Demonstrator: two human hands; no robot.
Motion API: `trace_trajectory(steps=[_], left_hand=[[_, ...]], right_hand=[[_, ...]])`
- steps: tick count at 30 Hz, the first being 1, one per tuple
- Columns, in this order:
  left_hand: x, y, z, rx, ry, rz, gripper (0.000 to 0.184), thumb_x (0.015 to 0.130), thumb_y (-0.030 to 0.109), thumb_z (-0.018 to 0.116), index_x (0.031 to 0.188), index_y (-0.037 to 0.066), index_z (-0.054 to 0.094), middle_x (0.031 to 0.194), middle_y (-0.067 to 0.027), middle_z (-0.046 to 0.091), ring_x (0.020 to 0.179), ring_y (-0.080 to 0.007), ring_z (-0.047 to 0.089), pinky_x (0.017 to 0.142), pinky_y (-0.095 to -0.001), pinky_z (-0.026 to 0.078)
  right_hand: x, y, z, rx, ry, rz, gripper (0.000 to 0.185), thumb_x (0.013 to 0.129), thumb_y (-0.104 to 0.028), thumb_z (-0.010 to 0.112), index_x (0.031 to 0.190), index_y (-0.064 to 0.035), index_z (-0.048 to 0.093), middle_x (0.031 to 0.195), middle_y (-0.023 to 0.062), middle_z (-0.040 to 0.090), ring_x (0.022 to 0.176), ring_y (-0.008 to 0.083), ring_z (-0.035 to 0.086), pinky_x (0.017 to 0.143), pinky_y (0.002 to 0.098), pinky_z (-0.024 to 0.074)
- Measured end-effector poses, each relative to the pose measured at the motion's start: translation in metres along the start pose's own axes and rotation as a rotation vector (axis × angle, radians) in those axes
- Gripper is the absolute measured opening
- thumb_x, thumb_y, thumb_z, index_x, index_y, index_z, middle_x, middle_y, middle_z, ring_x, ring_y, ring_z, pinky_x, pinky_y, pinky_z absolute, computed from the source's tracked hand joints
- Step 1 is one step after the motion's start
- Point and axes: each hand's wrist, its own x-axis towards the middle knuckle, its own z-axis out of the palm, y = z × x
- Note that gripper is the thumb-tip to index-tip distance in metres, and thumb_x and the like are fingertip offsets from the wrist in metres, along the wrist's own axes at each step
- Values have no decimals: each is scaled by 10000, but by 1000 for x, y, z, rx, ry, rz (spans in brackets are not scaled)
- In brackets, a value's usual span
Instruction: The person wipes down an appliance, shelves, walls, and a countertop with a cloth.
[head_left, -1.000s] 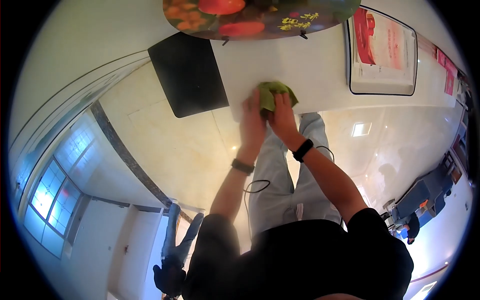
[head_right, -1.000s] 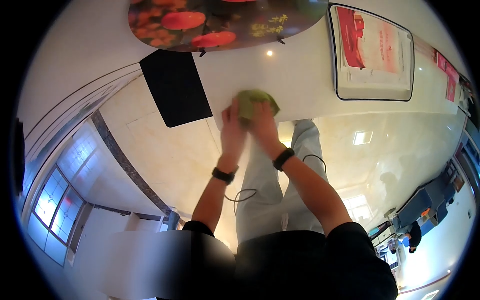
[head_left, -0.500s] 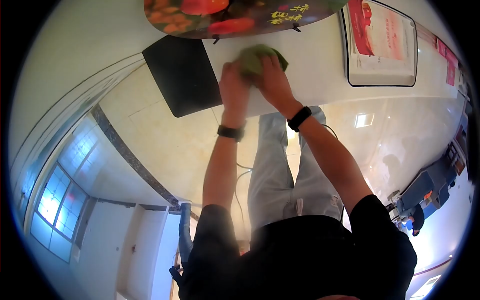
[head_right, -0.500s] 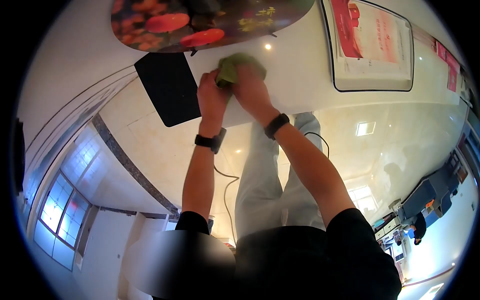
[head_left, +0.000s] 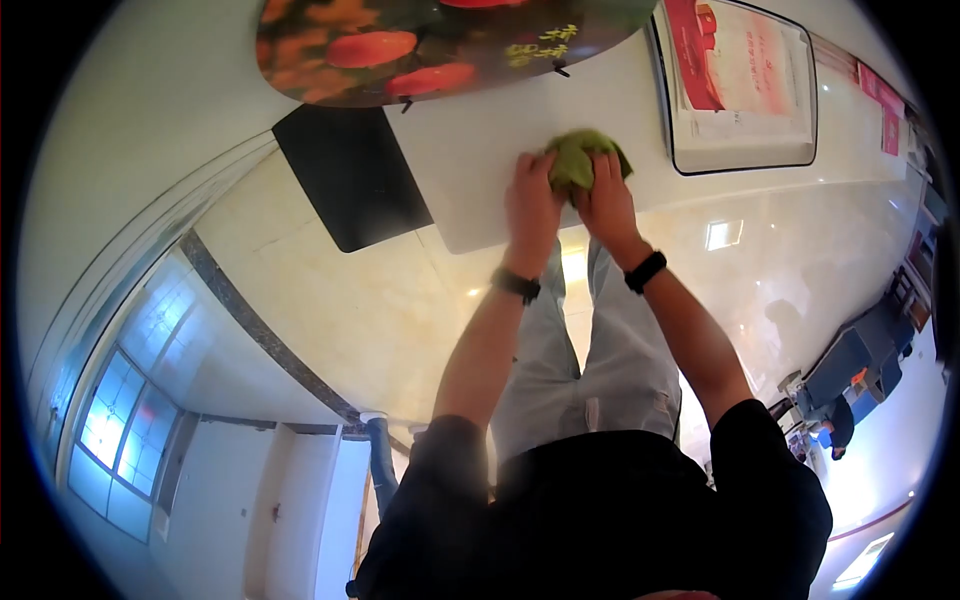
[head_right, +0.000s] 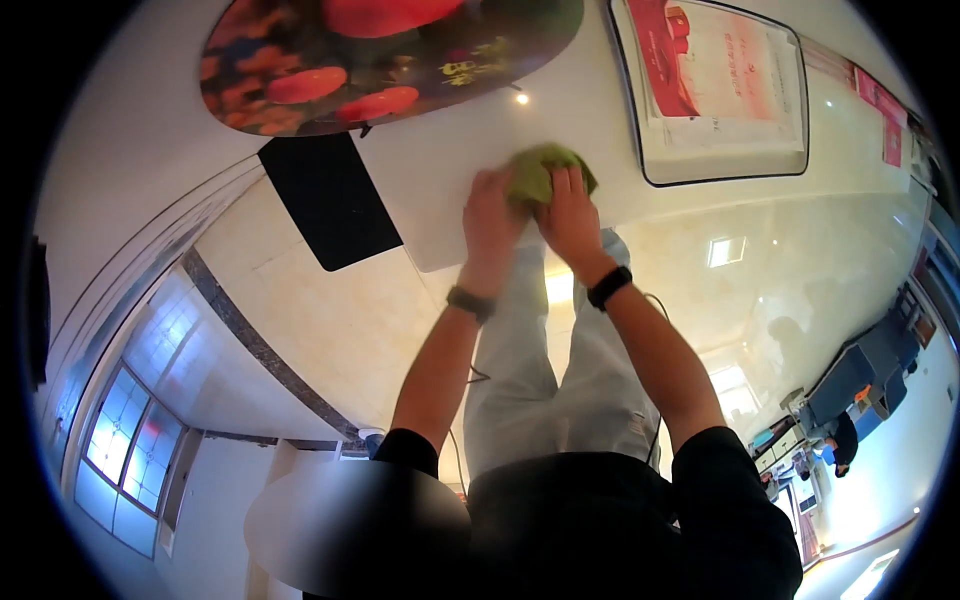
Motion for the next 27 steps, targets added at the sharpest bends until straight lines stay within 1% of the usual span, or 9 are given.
trace_trajectory(steps=[6,12,17,19,20,21,22,23,27], left_hand=[[74,31,19,-11,86,93,489,729,19,710,1202,99,615,1062,-112,567,901,-351,616,739,-432,520],[50,37,23,39,47,97,437,770,8,655,1198,84,611,1044,-131,572,902,-361,616,738,-445,519],[-39,-2,58,10,-100,172,325,788,61,650,1110,54,606,1016,-179,584,899,-398,607,734,-486,506],[-73,-27,75,-1,-249,183,252,779,127,682,1004,54,595,994,-207,592,904,-414,607,745,-510,500],[-89,-41,80,-18,-323,193,294,769,140,692,1039,70,599,1002,-206,594,913,-414,611,757,-505,507],[-100,-38,74,28,-388,164,311,762,145,700,1049,82,599,1005,-204,592,914,-415,612,764,-502,510],[-105,-32,62,75,-450,127,328,755,149,708,1060,94,599,1007,-201,590,915,-415,613,772,-499,513],[-107,-22,43,72,-436,143,352,754,146,710,1086,106,601,1021,-186,587,908,-411,617,771,-498,514],[-87,60,-59,-5,-330,128,403,770,151,700,1162,108,617,1038,-164,597,973,-382,589,791,-466,490]], right_hand=[[75,19,-27,-54,141,-108,497,823,-92,617,1260,1,399,1260,264,452,1050,485,529,821,515,510],[44,11,-32,-7,126,21,509,811,-85,636,1251,8,398,1261,255,447,1056,487,521,828,515,506],[-39,41,-24,-117,-151,148,547,726,-99,722,1174,-10,421,1168,227,548,1088,448,534,844,504,494],[-65,56,-24,-64,-413,170,461,688,-183,745,1078,-22,561,1079,241,622,1024,423,588,883,493,488],[-86,62,-21,126,-310,111,370,702,-181,720,1019,-26,608,1047,249,640,1012,418,600,885,488,492],[-99,52,-29,-32,-406,235,391,701,-190,727,1039,-32,609,1075,245,637,1023,426,596,871,491,493],[-109,67,-15,23,-454,200,415,719,-190,725,1084,-32,607,1081,246,637,1032,423,597,858,491,494],[-104,0,-64,105,-546,224,431,739,-187,717,1115,-14,600,1087,254,633,1028,430,595,854,491,494],[-97,-57,-94,141,-223,177,356,829,-165,639,1137,0,571,1091,249,613,1035,427,580,852,486,479]])
